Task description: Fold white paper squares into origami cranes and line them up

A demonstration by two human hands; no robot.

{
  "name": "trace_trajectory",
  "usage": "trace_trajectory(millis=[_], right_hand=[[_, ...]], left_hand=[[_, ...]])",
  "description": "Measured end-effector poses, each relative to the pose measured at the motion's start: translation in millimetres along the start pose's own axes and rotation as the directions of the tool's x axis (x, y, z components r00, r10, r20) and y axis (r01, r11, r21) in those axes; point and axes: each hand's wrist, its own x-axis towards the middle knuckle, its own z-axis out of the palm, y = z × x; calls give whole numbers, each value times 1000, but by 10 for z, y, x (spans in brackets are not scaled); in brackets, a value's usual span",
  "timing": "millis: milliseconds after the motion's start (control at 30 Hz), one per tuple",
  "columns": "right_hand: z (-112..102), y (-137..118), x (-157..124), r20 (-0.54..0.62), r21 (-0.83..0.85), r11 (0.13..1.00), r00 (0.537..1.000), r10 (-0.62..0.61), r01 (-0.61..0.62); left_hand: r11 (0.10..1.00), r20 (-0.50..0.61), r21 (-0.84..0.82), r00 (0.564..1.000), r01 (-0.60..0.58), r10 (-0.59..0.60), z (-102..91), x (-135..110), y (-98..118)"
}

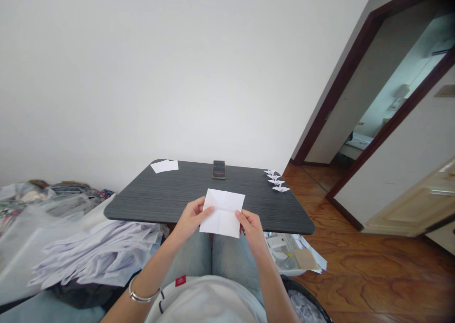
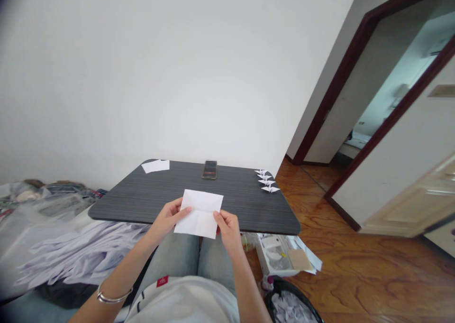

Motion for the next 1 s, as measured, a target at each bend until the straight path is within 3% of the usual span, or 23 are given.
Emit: trace_trajectory(millis=[100, 200, 367, 500, 633, 767, 1000], right_hand=[[1, -2, 14, -20, -16, 1000, 1000, -18, 18], [-13, 10, 42, -47, 1, 1000, 999, -26, 26], [-41, 48, 70, -156, 71, 997, 988, 1, 11], [-18, 67, 45, -55, 173, 984, 997, 59, -49], [4, 21, 11, 0, 221, 975, 1000, 4, -4], [-4, -46, 3, -84, 196, 978, 995, -57, 73], [28, 10, -4, -59, 10, 997, 995, -75, 76]], left_hand=[[998, 11, 62, 1000, -27, 27, -16, 7, -5], [981, -88, 172, 990, -91, 108, -63, 18, -26], [942, -177, 198, 936, -270, 305, -129, 14, -37], [904, -166, 243, 903, -351, 396, -120, 4, -18], [896, -128, 247, 904, -368, 407, -96, -1, -10], [893, -140, 264, 902, -363, 408, -93, -4, -17], [826, -115, 360, 857, -434, 501, -81, 2, -34]])
